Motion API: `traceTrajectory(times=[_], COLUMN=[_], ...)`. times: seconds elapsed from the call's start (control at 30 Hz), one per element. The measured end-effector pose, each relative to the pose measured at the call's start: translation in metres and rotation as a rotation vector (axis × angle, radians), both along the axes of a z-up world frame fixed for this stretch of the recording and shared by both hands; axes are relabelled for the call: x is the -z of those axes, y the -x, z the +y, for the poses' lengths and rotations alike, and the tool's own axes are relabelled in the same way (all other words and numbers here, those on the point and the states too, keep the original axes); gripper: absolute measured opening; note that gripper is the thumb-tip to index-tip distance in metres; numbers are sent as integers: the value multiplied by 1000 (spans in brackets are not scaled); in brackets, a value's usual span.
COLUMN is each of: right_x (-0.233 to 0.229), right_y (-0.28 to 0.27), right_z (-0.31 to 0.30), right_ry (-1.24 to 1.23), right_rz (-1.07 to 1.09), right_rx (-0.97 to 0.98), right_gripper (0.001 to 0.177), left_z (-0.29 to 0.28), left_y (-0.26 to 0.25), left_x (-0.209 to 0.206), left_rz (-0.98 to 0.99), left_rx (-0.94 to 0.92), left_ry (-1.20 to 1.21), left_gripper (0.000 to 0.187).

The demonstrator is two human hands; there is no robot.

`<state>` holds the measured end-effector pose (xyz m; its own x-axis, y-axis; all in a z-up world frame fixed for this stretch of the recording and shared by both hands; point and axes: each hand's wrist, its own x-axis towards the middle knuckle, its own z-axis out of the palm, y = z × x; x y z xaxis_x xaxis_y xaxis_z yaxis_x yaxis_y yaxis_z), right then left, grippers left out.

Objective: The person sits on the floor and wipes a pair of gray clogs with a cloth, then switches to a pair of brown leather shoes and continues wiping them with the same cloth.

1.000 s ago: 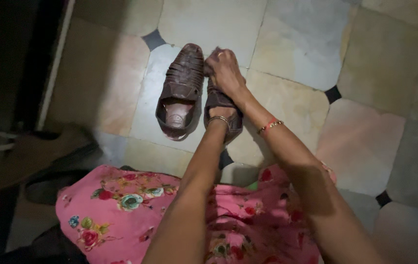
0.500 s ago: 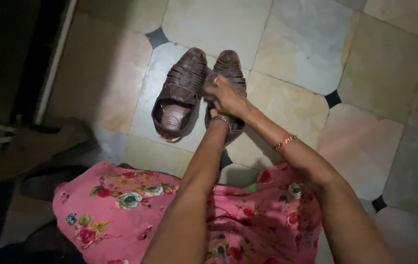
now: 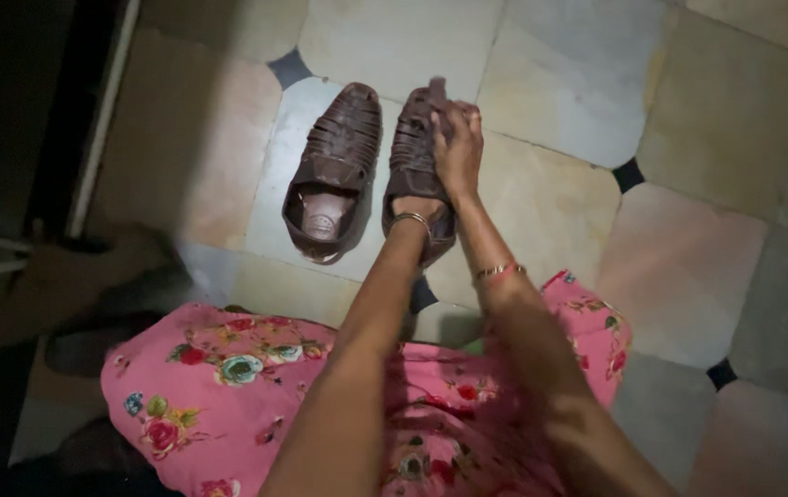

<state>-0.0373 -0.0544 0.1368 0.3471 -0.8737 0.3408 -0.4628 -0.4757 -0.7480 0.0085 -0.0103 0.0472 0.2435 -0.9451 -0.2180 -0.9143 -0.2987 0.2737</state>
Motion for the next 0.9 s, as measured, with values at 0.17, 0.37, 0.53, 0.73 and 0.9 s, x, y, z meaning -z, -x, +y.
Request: traceTrajectory(times=[0.17,0.37,0.53,0.73,0.9], right_x=[13,8,-25,-54,-44], right_y=[37,79,96,64,44], right_z=[24,79,89,50,65], right_ry=[-164,-291,-499,-2,59], right_rz=[23,63,-213,-225,-137], right_rx=[176,321,272,206,221], right_gripper=[26,33,29,26,27], left_z=[-1,9,-8,-40,-3], left_y=[5,-3,-6,-14,-38], left_x=[45,111,87,49,36], left_rz=[59,164,79,1488,1578], left_rx=[-35,-66,251,-5,-256], left_ry=[-61,-520,-380,422,335], left_gripper=[60,56,51,46,47])
